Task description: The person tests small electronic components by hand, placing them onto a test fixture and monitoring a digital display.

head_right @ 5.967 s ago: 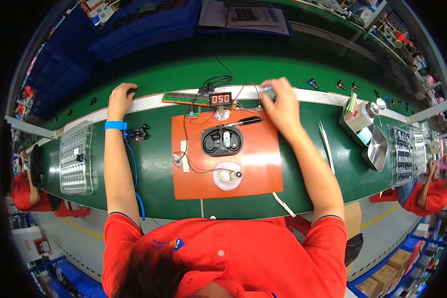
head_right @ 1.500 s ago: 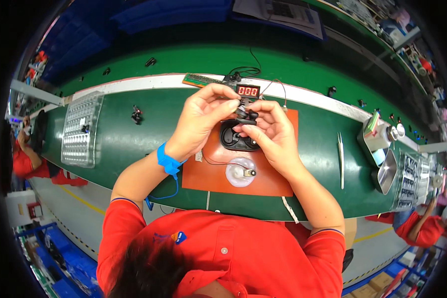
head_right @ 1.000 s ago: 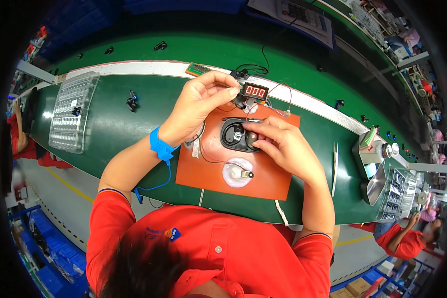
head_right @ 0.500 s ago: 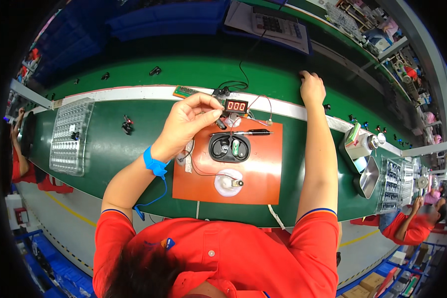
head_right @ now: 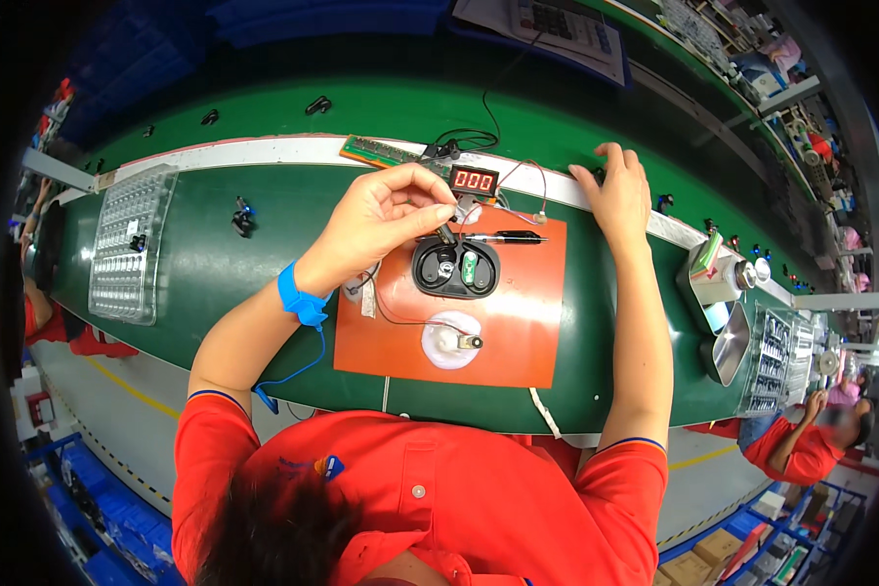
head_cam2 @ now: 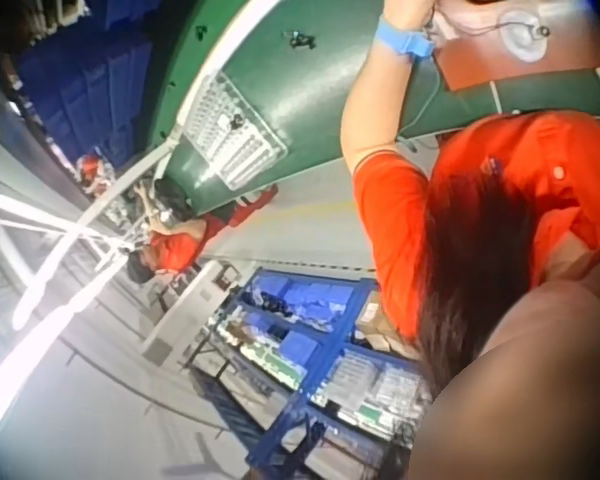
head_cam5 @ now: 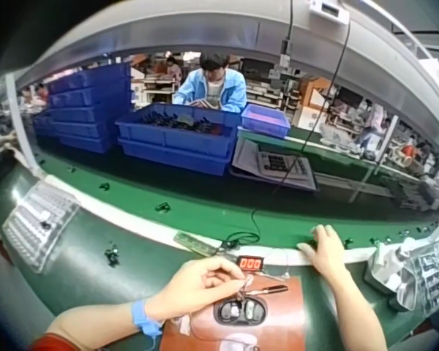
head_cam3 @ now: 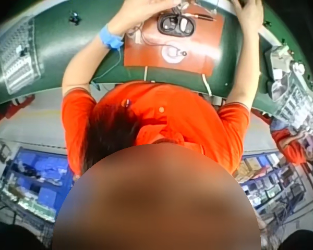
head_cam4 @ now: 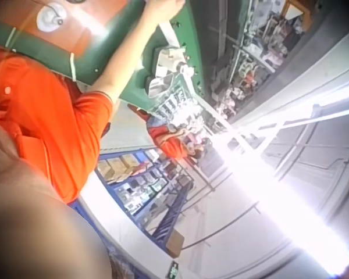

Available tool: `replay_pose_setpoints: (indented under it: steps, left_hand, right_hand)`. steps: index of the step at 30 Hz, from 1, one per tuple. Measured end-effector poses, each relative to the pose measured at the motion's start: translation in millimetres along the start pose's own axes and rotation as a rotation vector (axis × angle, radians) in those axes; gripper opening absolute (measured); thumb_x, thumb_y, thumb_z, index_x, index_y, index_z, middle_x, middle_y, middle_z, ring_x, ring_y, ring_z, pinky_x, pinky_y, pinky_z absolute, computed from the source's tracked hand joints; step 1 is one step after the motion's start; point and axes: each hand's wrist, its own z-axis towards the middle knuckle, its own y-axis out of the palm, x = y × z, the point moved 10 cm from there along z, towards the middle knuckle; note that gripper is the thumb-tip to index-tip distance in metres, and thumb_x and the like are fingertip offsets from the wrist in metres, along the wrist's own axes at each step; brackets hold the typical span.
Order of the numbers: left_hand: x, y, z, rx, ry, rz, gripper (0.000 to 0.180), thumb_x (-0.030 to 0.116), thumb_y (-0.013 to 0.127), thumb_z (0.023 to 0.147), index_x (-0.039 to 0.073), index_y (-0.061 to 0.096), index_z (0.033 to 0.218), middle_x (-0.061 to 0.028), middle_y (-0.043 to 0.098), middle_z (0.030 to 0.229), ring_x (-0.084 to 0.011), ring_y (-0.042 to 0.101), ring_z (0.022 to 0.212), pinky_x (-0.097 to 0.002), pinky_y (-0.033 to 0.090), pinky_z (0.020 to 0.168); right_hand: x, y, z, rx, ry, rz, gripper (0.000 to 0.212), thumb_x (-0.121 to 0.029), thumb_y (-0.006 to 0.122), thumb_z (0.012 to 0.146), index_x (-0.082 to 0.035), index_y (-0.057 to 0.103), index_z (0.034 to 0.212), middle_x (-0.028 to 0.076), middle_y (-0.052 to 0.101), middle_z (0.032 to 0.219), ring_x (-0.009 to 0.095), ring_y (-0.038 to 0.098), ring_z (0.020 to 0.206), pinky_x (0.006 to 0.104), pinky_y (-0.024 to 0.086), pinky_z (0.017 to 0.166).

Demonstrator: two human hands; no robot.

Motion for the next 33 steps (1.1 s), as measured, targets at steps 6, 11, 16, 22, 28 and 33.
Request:
replay_pose_setpoints:
  steps: [6, 11, 16, 22, 28, 33]
  left_hand:
    - [-3.6, -2.8, 0.6, 0.006, 0.001, 0.037, 0.014, 0.009, 0.07, 0.09, -0.001, 0.066, 0.099, -0.0029, 0.067, 0.094, -0.0066, 0.064, 0.084, -0.021, 0.055, 0.074]
    - [-8.6, 6.7, -1.2, -0.072, -0.023, 0.056, 0.012, 0.007, 0.069, 0.091, -0.001, 0.065, 0.1, -0.0026, 0.065, 0.094, -0.0061, 0.062, 0.084, -0.0208, 0.053, 0.076]
    - [-3.4, 13.0, -3.1, -0.056, 0.043, 0.178, 0.011, 0.007, 0.07, 0.088, -0.002, 0.067, 0.092, -0.0027, 0.065, 0.087, -0.0056, 0.06, 0.073, -0.0205, 0.053, 0.064]
    - [-11.9, 30.1, -5.4, -0.126, 0.02, 0.355, 0.008, 0.004, 0.07, 0.088, -0.002, 0.066, 0.091, -0.0049, 0.065, 0.091, -0.0095, 0.062, 0.081, -0.0244, 0.052, 0.072]
    - [19.5, 46.9, -21.7, -0.051, 0.547, 0.77, 0.013, 0.006, 0.072, 0.082, -0.001, 0.068, 0.093, -0.009, 0.066, 0.09, -0.0195, 0.064, 0.083, -0.0306, 0.053, 0.072]
    - [52.5, 8.0, -5.1, 0.067, 0.502, 0.759, 0.012, 0.01, 0.07, 0.082, 0.001, 0.068, 0.09, -0.0122, 0.065, 0.088, -0.0294, 0.062, 0.08, -0.0354, 0.052, 0.073]
  right_hand:
    - [-88.1, -42.7, -70.1, -0.054, -0.245, 0.599, 0.026, -0.013, 0.076, 0.079, -0.002, 0.066, 0.101, 0.011, 0.062, 0.09, 0.022, 0.061, 0.082, 0.0322, 0.047, 0.074]
    - [-148.8, -44.8, -119.0, -0.097, -0.49, 0.417, 0.033, -0.007, 0.077, 0.073, -0.003, 0.065, 0.103, 0.011, 0.063, 0.094, 0.023, 0.06, 0.091, 0.0334, 0.047, 0.077]
    - [-139.8, -24.5, -123.3, -0.182, -0.308, 0.455, 0.033, -0.004, 0.078, 0.072, -0.002, 0.063, 0.101, 0.011, 0.063, 0.095, 0.024, 0.06, 0.091, 0.034, 0.048, 0.078]
    - [-115.1, -32.6, -139.4, -0.174, -0.154, 0.838, 0.028, 0.001, 0.076, 0.073, -0.001, 0.062, 0.097, 0.012, 0.064, 0.091, 0.025, 0.062, 0.082, 0.0347, 0.049, 0.073]
    - [-129.4, -48.0, -167.2, -0.257, -0.392, 0.789, 0.024, 0.002, 0.075, 0.074, -0.003, 0.064, 0.095, 0.01, 0.066, 0.091, 0.026, 0.063, 0.079, 0.0353, 0.051, 0.072]
    - [-137.1, -60.4, -181.3, -0.135, -0.594, 0.572, 0.028, 0.001, 0.078, 0.07, -0.002, 0.065, 0.095, 0.01, 0.067, 0.09, 0.027, 0.064, 0.079, 0.0357, 0.051, 0.069]
